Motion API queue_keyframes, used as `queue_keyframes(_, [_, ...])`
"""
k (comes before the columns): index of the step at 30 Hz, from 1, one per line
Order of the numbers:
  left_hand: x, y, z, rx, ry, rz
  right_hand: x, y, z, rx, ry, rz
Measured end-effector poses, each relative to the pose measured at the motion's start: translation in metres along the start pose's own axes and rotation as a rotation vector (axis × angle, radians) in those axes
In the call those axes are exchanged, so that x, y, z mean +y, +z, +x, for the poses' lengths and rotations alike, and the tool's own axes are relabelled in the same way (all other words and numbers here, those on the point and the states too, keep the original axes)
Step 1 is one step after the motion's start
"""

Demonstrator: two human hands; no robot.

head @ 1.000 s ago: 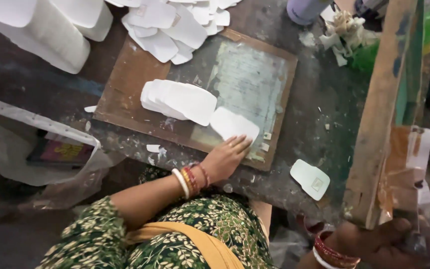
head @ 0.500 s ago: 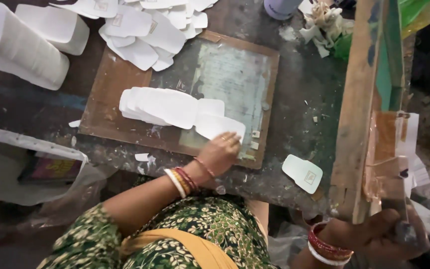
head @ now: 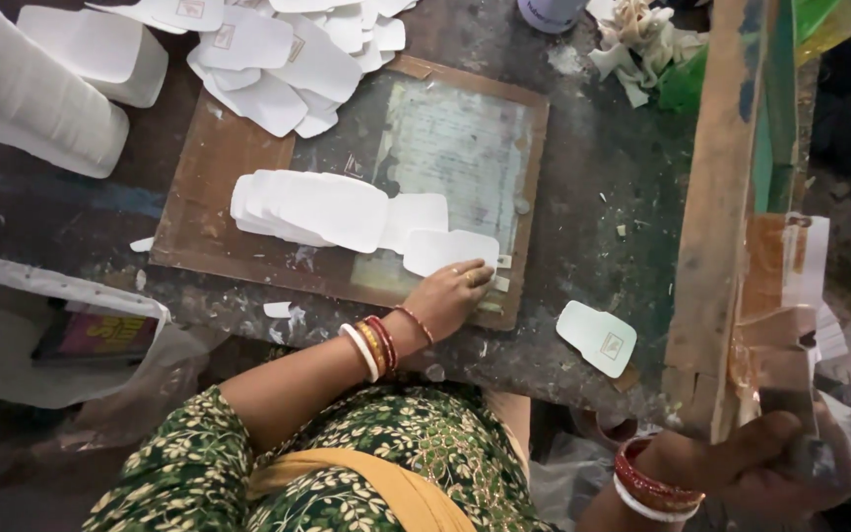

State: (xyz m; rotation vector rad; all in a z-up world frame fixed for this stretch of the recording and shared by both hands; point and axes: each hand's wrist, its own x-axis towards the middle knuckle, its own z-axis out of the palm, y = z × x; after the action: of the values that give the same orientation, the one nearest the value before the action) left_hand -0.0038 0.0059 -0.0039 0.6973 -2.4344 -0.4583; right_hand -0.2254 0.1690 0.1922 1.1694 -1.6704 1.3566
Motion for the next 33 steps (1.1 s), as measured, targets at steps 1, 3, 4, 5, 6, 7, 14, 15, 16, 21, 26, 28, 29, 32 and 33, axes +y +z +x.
queue_keyframes(1, [0.001,-0.001,0.000,-0.005,-0.016,-0.028,0.001,0.000,-0.001,0.008,0.002,0.021])
queue_keyframes(3, [0.002,-0.001,0.000,-0.007,-0.029,-0.056,0.011,0.001,-0.004,0.018,0.001,0.043])
queue_keyframes(4, [0.001,0.000,0.000,-0.005,-0.028,-0.051,0.020,0.001,-0.008,0.021,-0.018,0.058])
queue_keyframes(5, [0.001,0.001,-0.001,-0.003,-0.026,-0.045,0.029,0.001,-0.011,0.023,-0.037,0.074])
queue_keyframes(6, [0.004,0.000,-0.003,-0.003,-0.023,-0.049,0.025,0.002,-0.009,0.023,-0.039,0.069])
queue_keyframes(7, [0.008,0.000,-0.005,-0.019,-0.025,-0.059,0.021,0.002,-0.007,0.021,-0.031,0.097])
queue_keyframes(14, [0.049,-0.071,-0.028,-0.167,-0.354,-0.814,-0.018,0.021,-0.044,-0.279,0.034,0.353])
queue_keyframes(15, [0.045,-0.078,-0.038,-0.165,-0.357,-0.815,-0.033,0.028,-0.047,-0.282,0.033,0.354])
queue_keyframes(16, [0.040,-0.085,-0.048,-0.136,-0.523,-1.006,-0.048,0.038,-0.050,-0.484,-0.093,0.391])
queue_keyframes(21, [0.026,-0.088,-0.066,-0.234,-0.811,-0.743,-0.046,0.098,-0.069,-1.039,-0.165,0.409])
queue_keyframes(26, [0.009,-0.067,-0.072,-0.365,-0.639,-0.031,-0.033,0.171,-0.058,-1.144,-0.265,0.339])
queue_keyframes(28, [0.006,-0.063,-0.074,-0.348,-0.602,-0.028,-0.032,0.167,-0.073,-1.154,-0.231,0.345])
queue_keyframes(29, [0.003,-0.062,-0.074,-0.328,-0.562,-0.019,-0.032,0.165,-0.081,-1.158,-0.198,0.352])
queue_keyframes(32, [0.003,-0.062,-0.074,-0.316,-0.586,-0.036,-0.029,0.124,-0.109,-1.337,-0.107,0.306])
queue_keyframes(33, [0.010,-0.075,-0.069,-0.320,-0.594,-0.041,-0.035,0.106,-0.110,-1.347,-0.105,0.308])
